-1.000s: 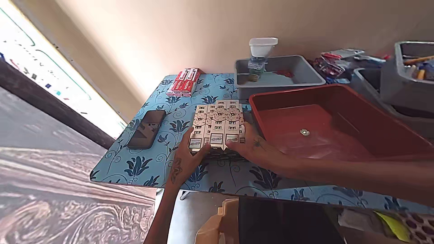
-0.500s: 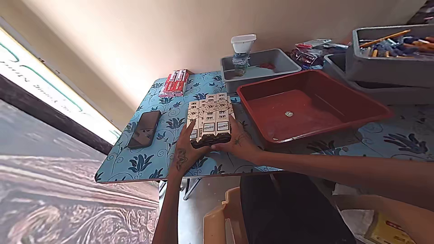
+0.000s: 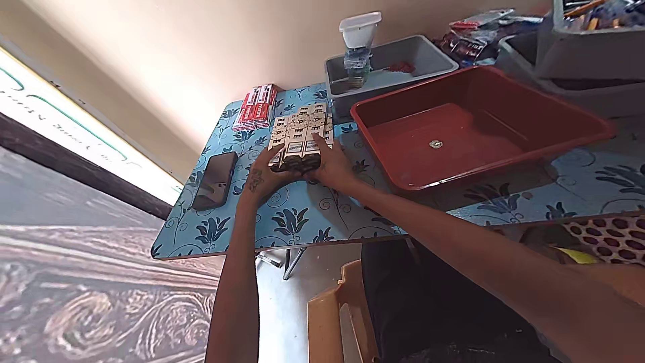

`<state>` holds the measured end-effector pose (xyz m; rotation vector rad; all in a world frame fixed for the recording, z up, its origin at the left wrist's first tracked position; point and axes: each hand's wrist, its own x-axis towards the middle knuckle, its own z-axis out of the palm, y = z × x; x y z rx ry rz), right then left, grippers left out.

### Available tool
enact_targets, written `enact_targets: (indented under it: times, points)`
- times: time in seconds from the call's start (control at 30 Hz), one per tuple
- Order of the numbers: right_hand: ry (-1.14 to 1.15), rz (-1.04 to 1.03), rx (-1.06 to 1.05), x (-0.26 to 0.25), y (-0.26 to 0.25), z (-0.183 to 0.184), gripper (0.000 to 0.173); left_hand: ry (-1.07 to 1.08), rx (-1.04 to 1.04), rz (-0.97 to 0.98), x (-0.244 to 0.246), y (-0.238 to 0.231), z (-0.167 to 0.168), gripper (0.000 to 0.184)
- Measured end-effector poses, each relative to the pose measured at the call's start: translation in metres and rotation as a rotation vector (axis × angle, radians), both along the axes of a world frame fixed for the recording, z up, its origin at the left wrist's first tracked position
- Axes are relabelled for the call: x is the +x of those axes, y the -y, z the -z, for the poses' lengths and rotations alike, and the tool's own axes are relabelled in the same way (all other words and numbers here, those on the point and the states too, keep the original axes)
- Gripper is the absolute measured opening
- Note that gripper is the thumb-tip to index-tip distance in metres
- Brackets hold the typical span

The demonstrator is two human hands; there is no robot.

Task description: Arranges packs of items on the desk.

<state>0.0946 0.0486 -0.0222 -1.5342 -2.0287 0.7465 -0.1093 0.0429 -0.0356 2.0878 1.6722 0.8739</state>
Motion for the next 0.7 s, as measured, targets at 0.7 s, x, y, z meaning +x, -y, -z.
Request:
enact_targets:
  times: [0.7]
  points:
    - [-0.137,-0.047,0.153,-0.005,-0.115,0.013,0.105,0.09,-0.161,0.027,-0.036,-0.085,-0.011,0.091]
